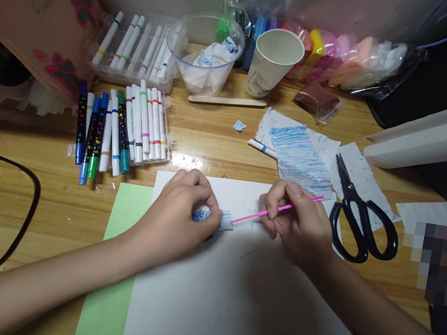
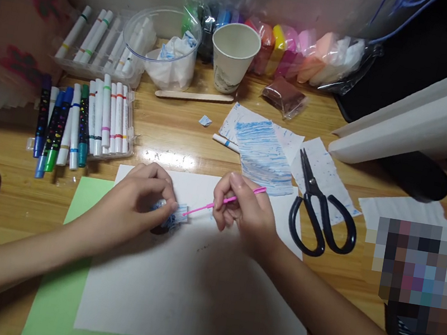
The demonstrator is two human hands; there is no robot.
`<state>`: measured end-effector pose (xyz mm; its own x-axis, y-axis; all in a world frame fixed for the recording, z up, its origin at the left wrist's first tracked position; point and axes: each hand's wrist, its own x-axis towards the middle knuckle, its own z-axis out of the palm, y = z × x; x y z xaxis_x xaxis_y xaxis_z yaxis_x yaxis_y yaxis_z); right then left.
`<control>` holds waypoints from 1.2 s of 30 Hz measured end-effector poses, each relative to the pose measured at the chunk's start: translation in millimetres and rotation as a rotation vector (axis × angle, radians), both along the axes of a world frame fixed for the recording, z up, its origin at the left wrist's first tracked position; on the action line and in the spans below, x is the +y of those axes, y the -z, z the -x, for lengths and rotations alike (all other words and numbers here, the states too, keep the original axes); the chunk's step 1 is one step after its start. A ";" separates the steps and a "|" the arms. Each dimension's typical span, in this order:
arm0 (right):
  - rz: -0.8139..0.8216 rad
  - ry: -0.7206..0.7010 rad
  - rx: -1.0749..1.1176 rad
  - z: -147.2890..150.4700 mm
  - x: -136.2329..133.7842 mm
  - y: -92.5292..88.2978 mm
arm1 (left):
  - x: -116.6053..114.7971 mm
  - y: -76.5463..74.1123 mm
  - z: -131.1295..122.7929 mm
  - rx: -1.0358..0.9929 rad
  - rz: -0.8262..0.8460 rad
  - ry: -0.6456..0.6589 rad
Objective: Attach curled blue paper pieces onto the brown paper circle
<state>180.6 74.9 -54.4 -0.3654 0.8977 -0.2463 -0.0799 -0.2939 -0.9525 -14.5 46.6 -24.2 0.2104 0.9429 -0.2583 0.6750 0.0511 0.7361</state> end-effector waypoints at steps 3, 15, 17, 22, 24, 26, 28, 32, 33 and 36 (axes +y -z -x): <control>-0.013 -0.070 -0.063 0.8 -2.0 0.7 | -0.6 1.2 -1.5 0.060 -0.052 0.018; -0.061 -0.199 -0.113 1.4 -3.0 1.3 | 8.2 -1.1 0.7 0.126 -0.057 0.137; -0.063 -0.224 -0.117 2.0 -3.1 1.1 | 8.0 -2.3 0.4 0.134 -0.058 0.147; -0.064 -0.253 -0.138 3.0 -3.0 -0.1 | 4.4 -4.2 13.1 0.129 -0.046 0.119; -0.064 -0.277 -0.156 2.4 -2.0 -1.0 | 2.9 -1.4 23.5 0.104 -0.081 0.106; -0.057 -0.314 -0.181 0.9 0.0 -2.1 | 2.0 3.9 33.1 0.101 -0.151 0.102; -0.048 -0.353 -0.188 -1.6 2.6 -3.0 | 1.3 10.0 39.3 0.114 -0.225 0.108; -0.027 -0.455 -0.186 -7.8 9.8 -5.6 | -0.1 17.3 41.5 0.123 -0.285 0.136; -0.025 -0.481 -0.196 -9.3 12.1 -7.0 | -0.4 17.7 41.2 0.121 -0.286 0.143; -0.026 -0.573 -0.243 -13.2 20.3 -13.4 | -0.9 17.7 41.4 0.111 -0.280 0.158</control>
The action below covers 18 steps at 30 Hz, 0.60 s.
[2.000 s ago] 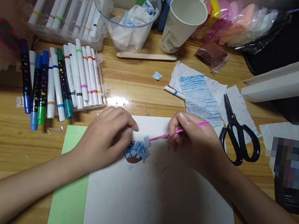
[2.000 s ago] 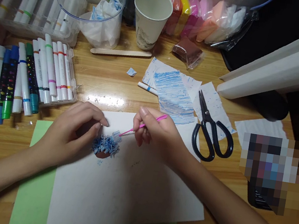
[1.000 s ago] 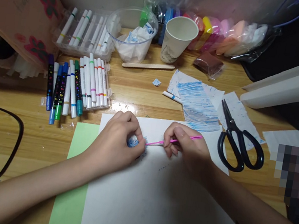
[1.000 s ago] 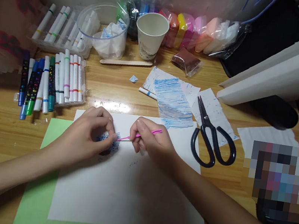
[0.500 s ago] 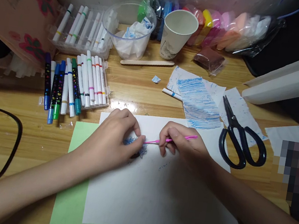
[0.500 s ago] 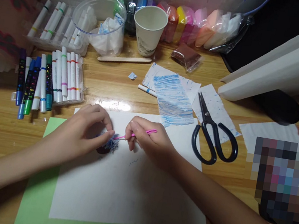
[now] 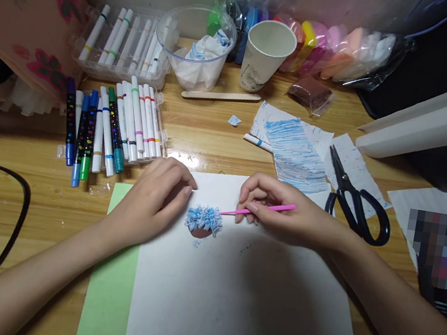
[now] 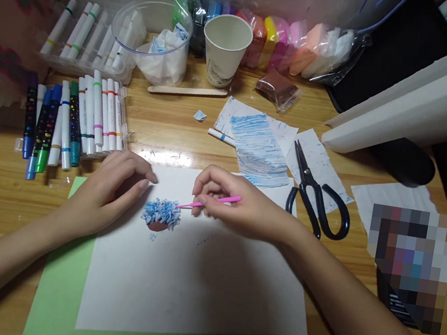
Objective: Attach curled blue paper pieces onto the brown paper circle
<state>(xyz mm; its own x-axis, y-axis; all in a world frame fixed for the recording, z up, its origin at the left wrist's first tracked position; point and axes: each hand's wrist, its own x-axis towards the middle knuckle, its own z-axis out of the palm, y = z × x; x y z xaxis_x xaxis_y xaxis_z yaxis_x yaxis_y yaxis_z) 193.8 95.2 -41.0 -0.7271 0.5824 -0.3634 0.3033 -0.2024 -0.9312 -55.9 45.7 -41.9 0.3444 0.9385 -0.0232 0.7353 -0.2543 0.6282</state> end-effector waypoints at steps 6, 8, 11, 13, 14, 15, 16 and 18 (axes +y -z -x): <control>-0.082 -0.221 -0.076 -4.6 16.0 -11.0 | 0.1 2.3 2.1 0.006 -0.025 0.028; -0.108 -0.252 -0.075 -4.8 17.8 -12.0 | 0.3 3.1 2.0 0.008 -0.036 0.033; -0.119 -0.251 -0.087 -3.3 17.4 -12.2 | 0.7 3.0 1.8 0.008 -0.045 0.034; -0.100 -0.221 -0.104 -1.5 16.4 -12.1 | 0.7 2.5 1.8 0.010 -0.041 0.035; -0.083 -0.196 -0.115 -0.7 15.9 -12.0 | 0.6 2.3 1.9 0.012 -0.039 0.037; -0.064 -0.168 -0.125 0.0 15.6 -11.8 | 0.4 2.1 2.0 0.012 -0.038 0.040; -0.049 -0.140 -0.135 0.5 15.3 -11.7 | 0.3 2.0 2.0 0.011 -0.039 0.043; -0.030 -0.099 -0.148 0.8 14.9 -11.1 | 0.1 2.1 1.9 0.007 -0.043 0.048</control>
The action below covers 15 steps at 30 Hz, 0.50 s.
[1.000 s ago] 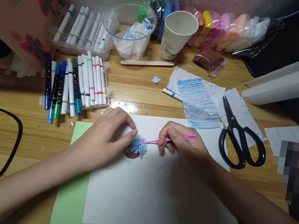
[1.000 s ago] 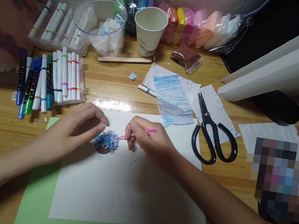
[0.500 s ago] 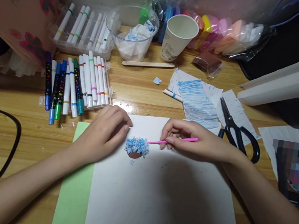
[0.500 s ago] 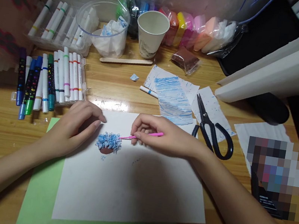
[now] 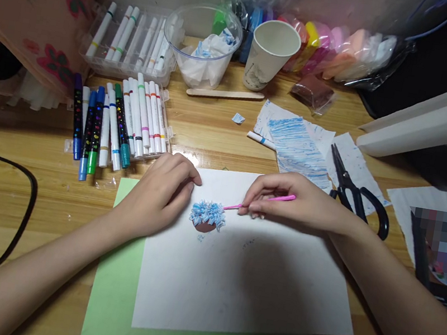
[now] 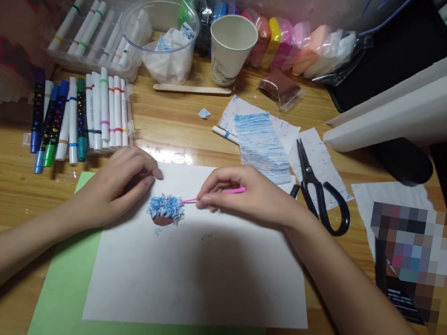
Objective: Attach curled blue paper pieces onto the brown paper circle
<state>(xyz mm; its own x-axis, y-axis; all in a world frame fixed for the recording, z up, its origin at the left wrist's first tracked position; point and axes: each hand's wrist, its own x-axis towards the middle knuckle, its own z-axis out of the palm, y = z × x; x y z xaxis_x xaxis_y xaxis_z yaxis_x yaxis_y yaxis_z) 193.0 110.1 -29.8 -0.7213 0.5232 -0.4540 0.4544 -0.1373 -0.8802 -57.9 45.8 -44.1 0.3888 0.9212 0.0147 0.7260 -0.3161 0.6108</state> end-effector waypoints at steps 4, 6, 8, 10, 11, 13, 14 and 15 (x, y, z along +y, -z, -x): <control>0.045 0.039 0.004 -1.2 -0.3 2.5 | 0.4 0.6 -0.6 -0.006 -0.008 0.000; 0.075 0.073 0.016 -1.9 -0.3 4.2 | 0.8 0.8 -0.7 -0.008 -0.010 0.001; 0.087 0.093 0.028 -2.4 0.0 5.6 | 1.3 0.9 -0.7 -0.009 -0.008 0.010; 0.090 0.090 0.034 -2.8 0.6 6.3 | 1.7 0.8 -0.4 -0.012 -0.007 0.026; 0.089 0.085 0.036 -3.1 0.9 6.3 | 1.8 0.8 -0.3 -0.012 -0.004 0.034; 0.083 0.082 0.032 -3.5 1.4 5.9 | 1.8 0.6 0.1 -0.011 -0.002 0.045; 0.080 0.083 0.027 -3.6 1.5 5.6 | 1.7 0.4 0.2 -0.011 -0.003 0.047; 0.076 0.083 0.020 -3.5 1.5 5.3 | 1.6 0.3 0.4 -0.010 -0.001 0.049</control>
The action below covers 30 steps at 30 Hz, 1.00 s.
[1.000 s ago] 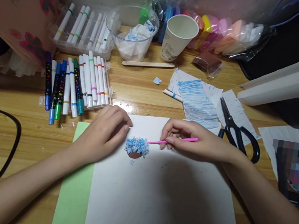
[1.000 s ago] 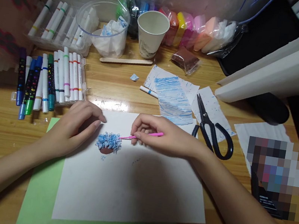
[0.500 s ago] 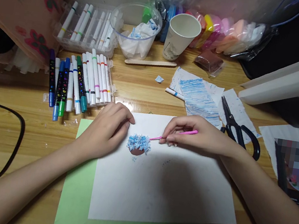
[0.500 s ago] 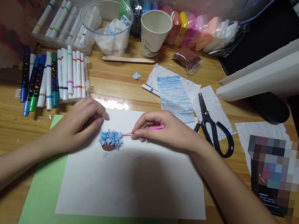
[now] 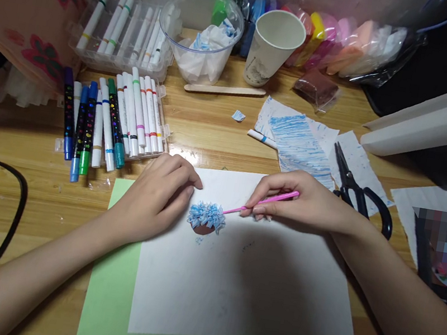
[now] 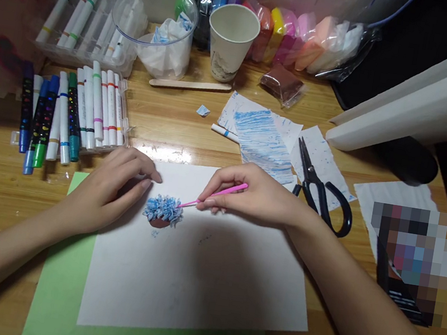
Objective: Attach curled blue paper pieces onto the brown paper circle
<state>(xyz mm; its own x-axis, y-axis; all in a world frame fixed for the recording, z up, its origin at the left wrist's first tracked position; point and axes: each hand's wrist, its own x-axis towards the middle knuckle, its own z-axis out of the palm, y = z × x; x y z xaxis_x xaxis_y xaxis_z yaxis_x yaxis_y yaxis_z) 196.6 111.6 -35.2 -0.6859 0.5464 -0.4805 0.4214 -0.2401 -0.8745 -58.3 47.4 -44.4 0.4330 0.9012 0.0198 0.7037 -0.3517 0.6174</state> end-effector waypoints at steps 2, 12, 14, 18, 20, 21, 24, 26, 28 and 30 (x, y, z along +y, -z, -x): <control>-0.012 0.005 -0.018 0.5 -0.4 -0.5 | -0.3 -0.1 0.2 0.002 0.001 0.000; -0.034 0.112 -0.079 7.8 -6.9 -2.4 | 0.1 0.3 0.4 0.008 0.001 0.002; -0.030 0.125 -0.076 8.1 -7.2 -2.4 | 0.3 0.1 0.2 0.008 0.000 0.003; -0.037 0.139 -0.058 8.1 -7.4 -1.8 | 0.7 0.1 -0.4 0.008 -0.004 0.005; -0.039 0.147 -0.053 8.5 -8.1 -1.5 | 0.9 0.1 -0.7 0.009 -0.004 0.004; -0.038 0.152 -0.056 8.9 -8.8 -1.4 | 0.9 0.1 -0.9 0.011 -0.002 0.003; -0.038 0.176 -0.077 10.1 -11.4 -0.9 | 0.6 -0.1 -1.4 0.015 0.001 0.001; -0.056 0.197 -0.090 11.1 -13.5 -0.4 | 0.5 -0.3 -1.8 0.016 -0.002 0.001; -0.086 0.223 -0.095 12.2 -15.9 0.3 | 0.6 -0.4 -2.1 0.018 -0.004 -0.001; -0.122 0.248 -0.097 13.6 -18.3 1.0 | 0.8 -0.4 -2.2 0.020 -0.005 -0.001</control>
<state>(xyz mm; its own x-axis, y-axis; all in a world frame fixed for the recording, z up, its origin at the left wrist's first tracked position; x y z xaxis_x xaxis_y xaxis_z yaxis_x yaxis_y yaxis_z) 183.0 93.3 -36.1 -0.4783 0.7496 -0.4575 0.4457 -0.2417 -0.8619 -56.1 48.1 -44.0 0.4323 0.9016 0.0156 0.7164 -0.3539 0.6013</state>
